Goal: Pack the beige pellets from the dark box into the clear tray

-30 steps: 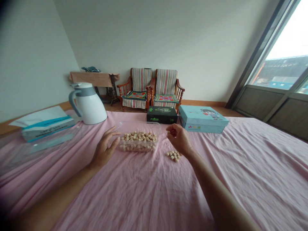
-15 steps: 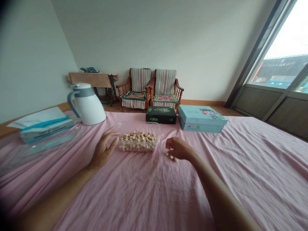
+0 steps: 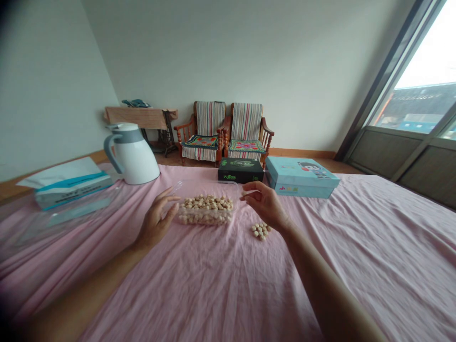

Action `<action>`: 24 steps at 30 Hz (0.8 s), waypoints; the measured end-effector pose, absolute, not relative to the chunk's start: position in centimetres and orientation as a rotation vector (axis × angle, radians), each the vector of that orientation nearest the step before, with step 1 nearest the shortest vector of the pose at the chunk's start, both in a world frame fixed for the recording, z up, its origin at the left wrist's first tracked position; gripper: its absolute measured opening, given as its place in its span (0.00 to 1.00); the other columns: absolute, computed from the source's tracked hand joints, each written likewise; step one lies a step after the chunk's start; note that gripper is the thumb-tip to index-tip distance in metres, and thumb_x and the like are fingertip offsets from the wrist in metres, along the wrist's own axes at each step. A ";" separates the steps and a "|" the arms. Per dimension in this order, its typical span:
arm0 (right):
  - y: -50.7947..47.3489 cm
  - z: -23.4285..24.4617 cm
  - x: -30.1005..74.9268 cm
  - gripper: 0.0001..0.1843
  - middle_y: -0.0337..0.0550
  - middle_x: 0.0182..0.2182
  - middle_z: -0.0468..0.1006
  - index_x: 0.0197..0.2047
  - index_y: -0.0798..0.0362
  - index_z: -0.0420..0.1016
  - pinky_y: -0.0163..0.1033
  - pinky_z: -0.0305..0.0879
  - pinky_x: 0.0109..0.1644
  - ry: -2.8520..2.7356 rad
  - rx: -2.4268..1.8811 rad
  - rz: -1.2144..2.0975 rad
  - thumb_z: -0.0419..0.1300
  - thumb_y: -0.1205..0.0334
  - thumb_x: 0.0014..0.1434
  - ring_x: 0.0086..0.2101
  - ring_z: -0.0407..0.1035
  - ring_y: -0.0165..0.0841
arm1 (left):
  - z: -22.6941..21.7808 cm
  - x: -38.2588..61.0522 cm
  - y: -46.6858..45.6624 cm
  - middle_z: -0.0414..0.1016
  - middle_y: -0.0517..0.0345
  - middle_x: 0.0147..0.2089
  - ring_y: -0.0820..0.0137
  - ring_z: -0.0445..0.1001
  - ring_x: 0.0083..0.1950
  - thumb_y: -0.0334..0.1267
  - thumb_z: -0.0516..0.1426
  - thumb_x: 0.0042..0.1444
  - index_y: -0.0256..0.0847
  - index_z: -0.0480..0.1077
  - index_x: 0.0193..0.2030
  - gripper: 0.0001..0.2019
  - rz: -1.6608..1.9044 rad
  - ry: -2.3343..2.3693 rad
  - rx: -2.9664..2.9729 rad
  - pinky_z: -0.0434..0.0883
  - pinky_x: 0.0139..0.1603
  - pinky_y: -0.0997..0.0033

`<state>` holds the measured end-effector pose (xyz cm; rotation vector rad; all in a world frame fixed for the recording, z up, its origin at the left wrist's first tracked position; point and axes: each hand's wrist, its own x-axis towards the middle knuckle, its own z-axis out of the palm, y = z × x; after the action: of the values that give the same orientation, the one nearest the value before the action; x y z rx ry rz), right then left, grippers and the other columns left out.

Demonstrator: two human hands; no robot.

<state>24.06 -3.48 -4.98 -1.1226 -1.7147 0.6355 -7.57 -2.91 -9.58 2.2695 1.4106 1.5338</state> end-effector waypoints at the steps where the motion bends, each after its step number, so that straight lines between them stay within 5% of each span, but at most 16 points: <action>1: -3.7 -4.6 23.8 0.14 0.45 0.38 0.76 0.44 0.53 0.67 0.38 0.68 0.39 -1.686 -1.044 0.685 0.55 0.59 0.54 0.37 0.74 0.35 | -9.6 -7.6 -2.9 0.67 0.48 0.57 0.60 0.59 0.66 0.47 0.50 0.62 0.41 0.69 0.45 0.14 1.531 1.411 2.269 0.59 0.66 0.55; 6: -3.5 -5.2 25.3 0.07 0.44 0.30 0.77 0.34 0.54 0.71 0.36 0.66 0.37 -1.927 -1.413 0.492 0.53 0.68 0.52 0.32 0.73 0.32 | -9.6 -7.6 -2.9 0.67 0.48 0.58 0.60 0.59 0.66 0.48 0.49 0.62 0.41 0.69 0.45 0.15 1.525 1.409 2.269 0.58 0.66 0.55; 10: -3.3 -6.6 27.0 0.12 0.46 0.32 0.79 0.31 0.55 0.74 0.36 0.63 0.38 -2.367 -1.708 0.299 0.55 0.76 0.44 0.34 0.71 0.35 | -9.5 -7.6 -2.9 0.65 0.47 0.59 0.61 0.60 0.65 0.47 0.50 0.62 0.41 0.69 0.45 0.14 1.534 1.412 2.269 0.58 0.66 0.55; 19: -2.9 -8.3 26.0 0.07 0.44 0.29 0.78 0.29 0.54 0.74 0.34 0.59 0.32 -2.475 -1.687 0.304 0.56 0.71 0.45 0.30 0.69 0.32 | -9.5 -7.6 -2.9 0.67 0.48 0.57 0.61 0.58 0.66 0.47 0.49 0.62 0.41 0.68 0.45 0.14 1.516 1.400 2.282 0.58 0.66 0.56; 24: -2.4 -7.7 26.3 0.07 0.43 0.28 0.75 0.29 0.54 0.69 0.35 0.62 0.34 -2.027 -1.636 0.226 0.54 0.72 0.45 0.29 0.68 0.31 | -9.5 -7.6 -3.0 0.67 0.48 0.57 0.61 0.59 0.66 0.47 0.50 0.62 0.41 0.68 0.45 0.14 1.529 1.401 2.276 0.58 0.66 0.56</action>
<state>26.25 -2.36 -7.69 -1.6359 -2.0272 0.2255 -7.56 -2.99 -9.45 2.2757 1.4013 1.5287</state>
